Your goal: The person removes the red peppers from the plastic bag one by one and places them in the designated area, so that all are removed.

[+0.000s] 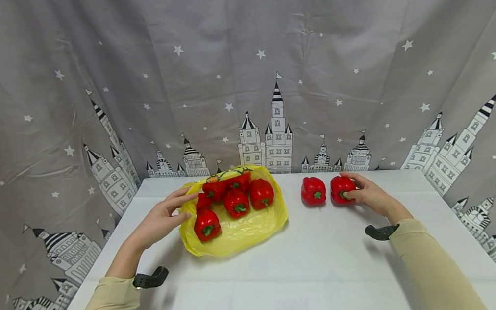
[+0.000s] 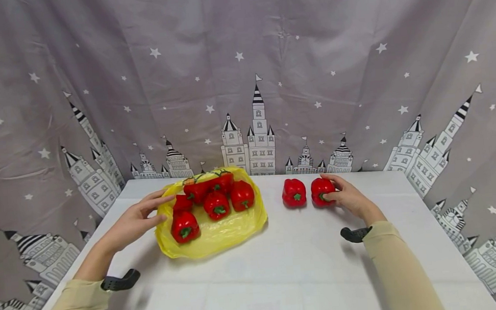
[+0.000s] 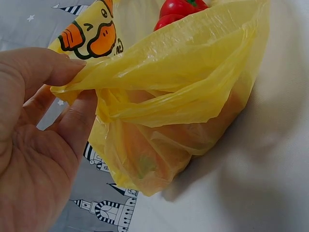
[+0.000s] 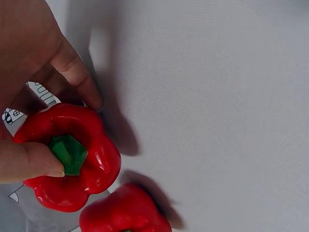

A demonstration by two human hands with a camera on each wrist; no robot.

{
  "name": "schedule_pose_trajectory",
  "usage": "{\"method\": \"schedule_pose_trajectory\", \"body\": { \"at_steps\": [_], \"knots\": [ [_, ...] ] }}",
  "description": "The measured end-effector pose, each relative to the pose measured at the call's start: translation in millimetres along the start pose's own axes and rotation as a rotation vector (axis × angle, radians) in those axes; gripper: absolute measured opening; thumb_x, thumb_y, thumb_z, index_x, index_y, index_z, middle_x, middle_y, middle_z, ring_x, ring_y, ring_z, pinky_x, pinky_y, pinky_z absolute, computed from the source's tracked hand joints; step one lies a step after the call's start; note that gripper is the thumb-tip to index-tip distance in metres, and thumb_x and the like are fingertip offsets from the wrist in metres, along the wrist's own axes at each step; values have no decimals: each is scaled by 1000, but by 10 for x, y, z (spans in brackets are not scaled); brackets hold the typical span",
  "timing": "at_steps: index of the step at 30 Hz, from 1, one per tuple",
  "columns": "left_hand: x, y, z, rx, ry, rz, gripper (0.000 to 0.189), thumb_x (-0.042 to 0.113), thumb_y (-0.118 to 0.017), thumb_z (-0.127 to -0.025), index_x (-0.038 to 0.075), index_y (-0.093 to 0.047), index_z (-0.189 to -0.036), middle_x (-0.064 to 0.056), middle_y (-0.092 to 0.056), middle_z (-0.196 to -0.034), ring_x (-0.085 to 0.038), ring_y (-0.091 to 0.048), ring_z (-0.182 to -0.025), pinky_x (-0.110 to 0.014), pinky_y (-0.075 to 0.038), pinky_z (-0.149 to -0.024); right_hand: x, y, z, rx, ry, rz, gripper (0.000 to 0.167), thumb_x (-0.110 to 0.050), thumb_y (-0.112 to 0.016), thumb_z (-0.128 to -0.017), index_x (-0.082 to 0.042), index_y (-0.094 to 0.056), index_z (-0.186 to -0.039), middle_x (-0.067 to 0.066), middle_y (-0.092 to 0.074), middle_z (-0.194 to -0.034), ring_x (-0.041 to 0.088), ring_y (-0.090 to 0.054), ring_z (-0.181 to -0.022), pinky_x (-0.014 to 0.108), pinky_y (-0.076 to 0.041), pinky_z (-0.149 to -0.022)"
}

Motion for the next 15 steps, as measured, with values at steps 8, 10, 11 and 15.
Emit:
{"method": "schedule_pose_trajectory", "body": {
  "at_steps": [8,10,11,15],
  "knots": [
    [8,-8,0,-5,13,-4,46,21,-67,-100,20,-60,-146,-9,-22,-168,-47,-21,-151,-69,-28,-113,19,5,-12,2,-20,6,77,-9,-65,-98,-18,-25,-163,26,-19,-164,48,-24,-145,52,-42,-108],
    [6,-11,-2,-5,14,-3,46,21,-66,-100,20,-60,-146,-9,-22,-168,-47,-21,-151,-68,-28,-113,24,-3,-23,0,-20,5,77,-9,-65,-98,-18,-25,-163,26,-19,-164,48,-25,-145,52,-42,-109],
    [5,-12,-3,-6,14,-4,46,20,-66,-100,20,-60,-146,-9,-22,-168,-47,-21,-151,-68,-28,-113,22,-9,-26,1,-21,4,77,-9,-65,-98,-19,-26,-163,26,-20,-164,48,-25,-145,52,-42,-109],
    [8,-11,-5,-4,4,-5,46,19,-66,-100,20,-59,-146,-10,-22,-168,-47,-22,-151,-69,-27,-113,28,-18,-36,-1,-20,14,78,-9,-65,-98,-19,-25,-164,27,-19,-163,49,-25,-145,54,-41,-110]
  ]
}}
Point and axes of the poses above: each hand's wrist, its own z-axis away from the middle knuckle, its own y-axis out of the back of the hand, x = y × z, the point moved 6 cm from there along -z, towards the middle knuckle
